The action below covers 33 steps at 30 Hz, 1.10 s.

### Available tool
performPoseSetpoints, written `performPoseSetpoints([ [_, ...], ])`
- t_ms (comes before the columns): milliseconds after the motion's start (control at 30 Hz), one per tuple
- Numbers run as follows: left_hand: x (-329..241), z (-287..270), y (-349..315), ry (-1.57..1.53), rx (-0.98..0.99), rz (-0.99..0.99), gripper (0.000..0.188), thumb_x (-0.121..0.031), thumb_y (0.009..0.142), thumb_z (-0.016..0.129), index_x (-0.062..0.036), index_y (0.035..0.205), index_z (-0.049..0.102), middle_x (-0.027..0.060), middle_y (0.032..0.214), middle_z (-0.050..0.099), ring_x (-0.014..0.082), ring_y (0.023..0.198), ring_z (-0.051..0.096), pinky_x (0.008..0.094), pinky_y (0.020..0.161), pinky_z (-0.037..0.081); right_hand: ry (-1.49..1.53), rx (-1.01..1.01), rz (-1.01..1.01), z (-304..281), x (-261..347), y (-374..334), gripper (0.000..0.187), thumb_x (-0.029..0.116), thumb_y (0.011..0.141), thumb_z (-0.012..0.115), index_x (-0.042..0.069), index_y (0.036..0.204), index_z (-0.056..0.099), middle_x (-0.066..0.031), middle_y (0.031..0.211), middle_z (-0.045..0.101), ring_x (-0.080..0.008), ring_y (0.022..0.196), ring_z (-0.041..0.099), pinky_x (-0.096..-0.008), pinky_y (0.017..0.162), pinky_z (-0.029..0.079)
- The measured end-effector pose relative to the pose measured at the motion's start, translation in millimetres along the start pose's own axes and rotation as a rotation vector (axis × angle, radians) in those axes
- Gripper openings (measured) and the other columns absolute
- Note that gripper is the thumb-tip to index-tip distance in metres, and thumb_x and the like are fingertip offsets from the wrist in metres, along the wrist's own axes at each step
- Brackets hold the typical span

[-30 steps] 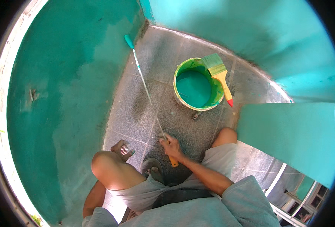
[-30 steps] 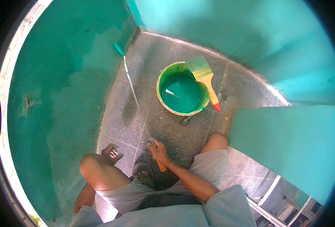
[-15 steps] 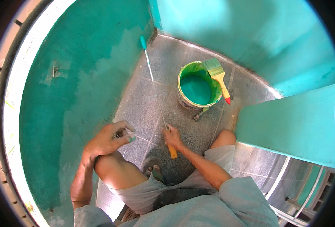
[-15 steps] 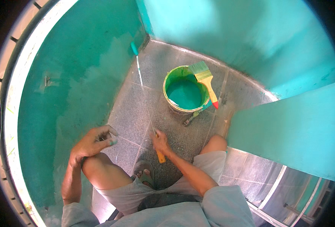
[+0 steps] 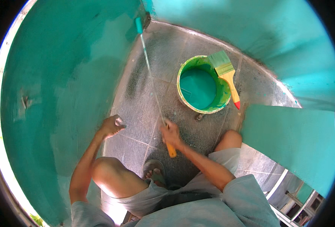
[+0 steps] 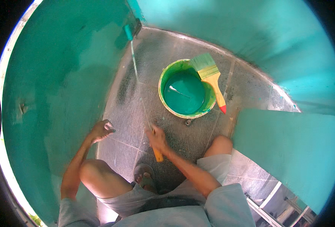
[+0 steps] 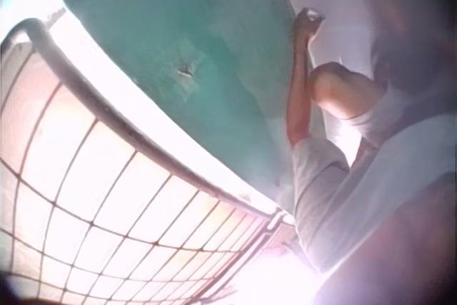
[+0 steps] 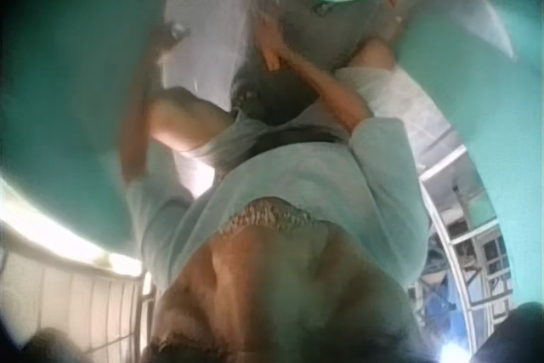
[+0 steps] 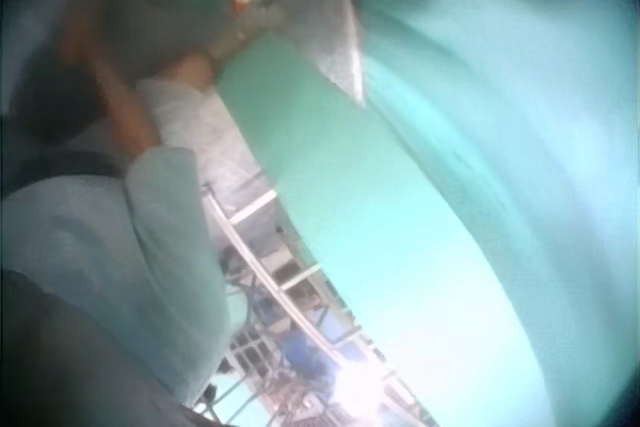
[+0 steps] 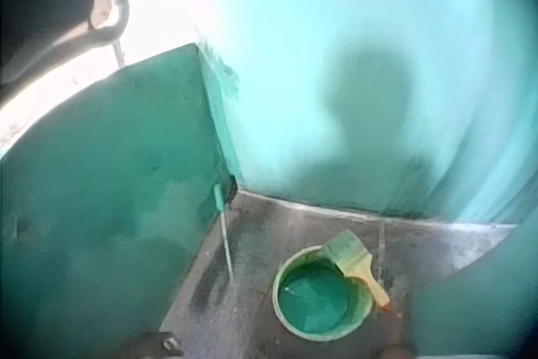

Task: The person paints the walls of a spiral staircase with green paint using a roller and a brush. They alternate between the roller for larger areas and the brush for edges and corners.

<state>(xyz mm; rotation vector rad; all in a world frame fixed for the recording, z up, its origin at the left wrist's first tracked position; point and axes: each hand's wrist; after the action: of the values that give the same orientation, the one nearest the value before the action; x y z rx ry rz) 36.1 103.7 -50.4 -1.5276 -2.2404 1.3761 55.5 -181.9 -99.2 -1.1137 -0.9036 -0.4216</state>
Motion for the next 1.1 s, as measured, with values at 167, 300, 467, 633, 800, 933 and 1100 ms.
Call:
performPoseSetpoints([
  [167,39,58,21,0.035,-0.072,-0.025,0.055,-0.03,0.064,0.08,-0.0016,0.102,0.052,0.0172,0.087,0.061,0.0323,0.081,0.06,0.0401,0.073,0.048,-0.038,0.065,0.058,-2,-35,-46,0.033,0.024,0.089,0.052,0.005,0.117,0.053,0.001,0.058,0.047,-0.0074,0.045,0.047,-0.0245,0.041,0.04],
  [300,30,71,21,0.02,-0.109,0.022,0.058,-0.023,0.055,0.084,-0.0029,0.095,0.048,0.016,0.084,0.056,0.031,0.081,0.057,0.0402,0.071,0.045,-0.144,-0.019,-0.021,-17,-14,-3,0.039,0.024,0.088,0.053,0.004,0.122,0.051,-0.0013,0.06,0.046,-0.0094,0.047,0.047,-0.0264,0.044,0.042],
  [467,54,86,26,-0.083,-0.181,0.069,0.058,-0.02,0.054,0.085,-0.0055,0.096,0.049,0.0151,0.086,0.055,0.0293,0.079,0.057,0.0393,0.069,0.047,-0.046,-0.076,-0.005,-17,25,36,0.035,0.023,0.088,0.054,0.007,0.12,0.053,0.0019,0.061,0.046,-0.0072,0.045,0.046,-0.0239,0.041,0.04],
  [633,11,63,-1,-0.394,-0.167,-0.116,0.044,-0.017,0.063,0.078,-0.0057,0.095,0.05,0.0142,0.077,0.057,0.0267,0.07,0.059,0.0399,0.061,0.048,-0.084,-0.015,0.097,-13,5,-22,0.036,0.021,0.087,0.055,0.006,0.12,0.052,0.0012,0.061,0.047,-0.0077,0.046,0.047,-0.0242,0.042,0.041],
  [800,7,60,5,-0.321,-0.194,-0.05,0.04,-0.017,0.064,0.076,-0.0054,0.093,0.051,0.0138,0.077,0.057,0.0261,0.069,0.058,0.0402,0.061,0.048,-0.083,-0.054,0.01,-10,12,-17,0.038,0.022,0.087,0.056,0.006,0.121,0.052,0.0,0.062,0.047,-0.008,0.046,0.047,-0.0245,0.043,0.042],
  [933,5,59,9,-0.287,-0.208,-0.015,0.036,-0.018,0.066,0.075,-0.0052,0.091,0.052,0.0135,0.076,0.057,0.0257,0.068,0.058,0.0404,0.061,0.048,-0.06,-0.091,-0.051,-16,44,27,0.039,0.024,0.086,0.057,0.006,0.121,0.052,-0.001,0.062,0.049,-0.0081,0.047,0.047,-0.025,0.043,0.042],
  [1100,-1,54,7,-0.269,-0.224,0.002,0.033,-0.019,0.067,0.073,-0.0049,0.089,0.053,0.0131,0.075,0.057,0.0251,0.067,0.058,0.0407,0.06,0.048,-0.091,-0.012,0.036,-23,36,6,0.04,0.026,0.086,0.057,0.007,0.121,0.052,-0.0021,0.061,0.049,-0.0092,0.047,0.048,-0.0266,0.043,0.043],
])
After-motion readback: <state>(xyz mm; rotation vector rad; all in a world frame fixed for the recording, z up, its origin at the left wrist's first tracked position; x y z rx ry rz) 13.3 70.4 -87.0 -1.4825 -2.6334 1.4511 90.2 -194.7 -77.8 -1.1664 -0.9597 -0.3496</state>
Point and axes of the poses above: each hand's wrist, its own y-axis towards the middle knuckle, its own z-axis out of the palm, x = y × z
